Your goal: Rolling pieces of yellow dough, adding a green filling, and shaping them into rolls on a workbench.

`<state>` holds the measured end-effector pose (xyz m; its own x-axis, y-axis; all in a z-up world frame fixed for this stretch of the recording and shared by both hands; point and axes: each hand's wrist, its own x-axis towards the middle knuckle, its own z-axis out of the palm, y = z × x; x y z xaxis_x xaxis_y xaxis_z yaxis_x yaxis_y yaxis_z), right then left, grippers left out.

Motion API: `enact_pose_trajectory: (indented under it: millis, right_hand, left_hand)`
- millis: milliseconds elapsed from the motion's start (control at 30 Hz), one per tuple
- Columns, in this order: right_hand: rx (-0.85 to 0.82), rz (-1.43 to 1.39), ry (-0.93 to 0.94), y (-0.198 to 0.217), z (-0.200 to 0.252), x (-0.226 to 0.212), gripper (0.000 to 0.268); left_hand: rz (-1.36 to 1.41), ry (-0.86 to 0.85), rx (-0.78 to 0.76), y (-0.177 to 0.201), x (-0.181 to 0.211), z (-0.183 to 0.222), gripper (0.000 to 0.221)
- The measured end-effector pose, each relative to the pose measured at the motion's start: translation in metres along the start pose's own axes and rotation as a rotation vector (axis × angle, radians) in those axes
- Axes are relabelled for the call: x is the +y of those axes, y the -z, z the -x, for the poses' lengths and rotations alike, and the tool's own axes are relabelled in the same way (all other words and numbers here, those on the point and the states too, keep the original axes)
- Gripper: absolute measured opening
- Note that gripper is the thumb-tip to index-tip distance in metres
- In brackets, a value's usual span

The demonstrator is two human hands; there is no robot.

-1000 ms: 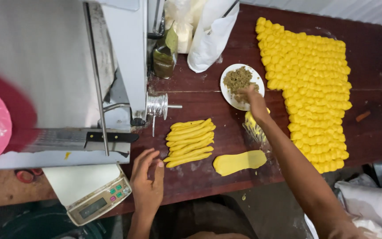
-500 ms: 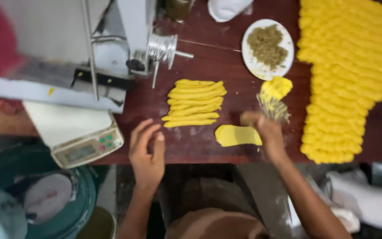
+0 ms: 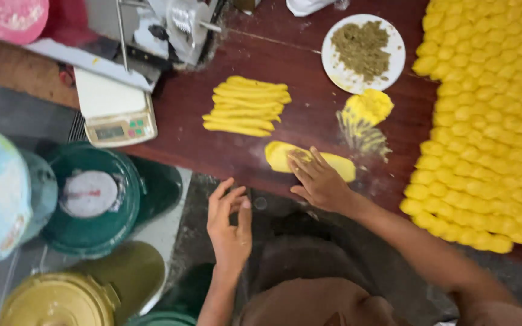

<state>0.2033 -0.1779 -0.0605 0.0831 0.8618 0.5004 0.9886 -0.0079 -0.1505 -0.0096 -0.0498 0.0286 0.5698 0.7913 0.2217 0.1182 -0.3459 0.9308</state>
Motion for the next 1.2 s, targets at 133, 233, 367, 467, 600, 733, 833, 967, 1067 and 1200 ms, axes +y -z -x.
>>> enact_pose_trajectory:
  millis: [133,233,367,467,600,733,833,967,1067,1200]
  right_hand:
    - [0.031,0.025,0.074,0.001,0.033,0.021,0.060]
    - [-0.005,0.185,0.035,0.011,0.058,0.009,0.064]
    - [0.020,0.217,-0.047,0.030,0.065,0.008,0.071]
    - [0.007,0.155,-0.098,0.023,0.078,0.008,0.073]
    - [-0.014,0.192,-0.194,0.025,0.075,0.001,0.081]
    - [-0.112,0.284,-0.373,0.027,0.058,-0.025,0.085]
    - [-0.427,0.334,-0.554,0.016,0.068,-0.033,0.089]
    - [-0.507,0.356,-0.660,0.018,0.075,-0.057,0.090]
    - [-0.495,0.374,-0.706,0.023,0.069,-0.063,0.086]
    - [-0.438,0.351,-0.818,0.010,0.058,-0.069,0.083]
  left_hand:
    - [-0.135,-0.106,0.003,-0.020,0.012,0.022,0.023]
    - [-0.159,-0.198,-0.041,-0.033,-0.001,0.031,0.023]
    - [-0.521,-0.499,-0.163,-0.067,-0.022,0.005,0.032]
    - [-0.712,-0.639,-0.304,-0.085,-0.036,-0.013,0.044]
    - [-0.894,-0.761,-0.524,-0.112,-0.088,-0.035,0.054]
    - [-0.728,-0.829,-0.535,-0.085,-0.102,-0.057,0.055]
    - [-0.711,-0.816,-0.584,-0.068,-0.124,-0.069,0.060]
    - [-0.662,-0.746,-0.638,-0.056,-0.135,-0.071,0.062]
    - [-0.573,-0.755,-0.655,-0.059,-0.125,-0.082,0.054]
    - [-0.565,-0.743,-0.624,-0.055,-0.120,-0.079,0.053]
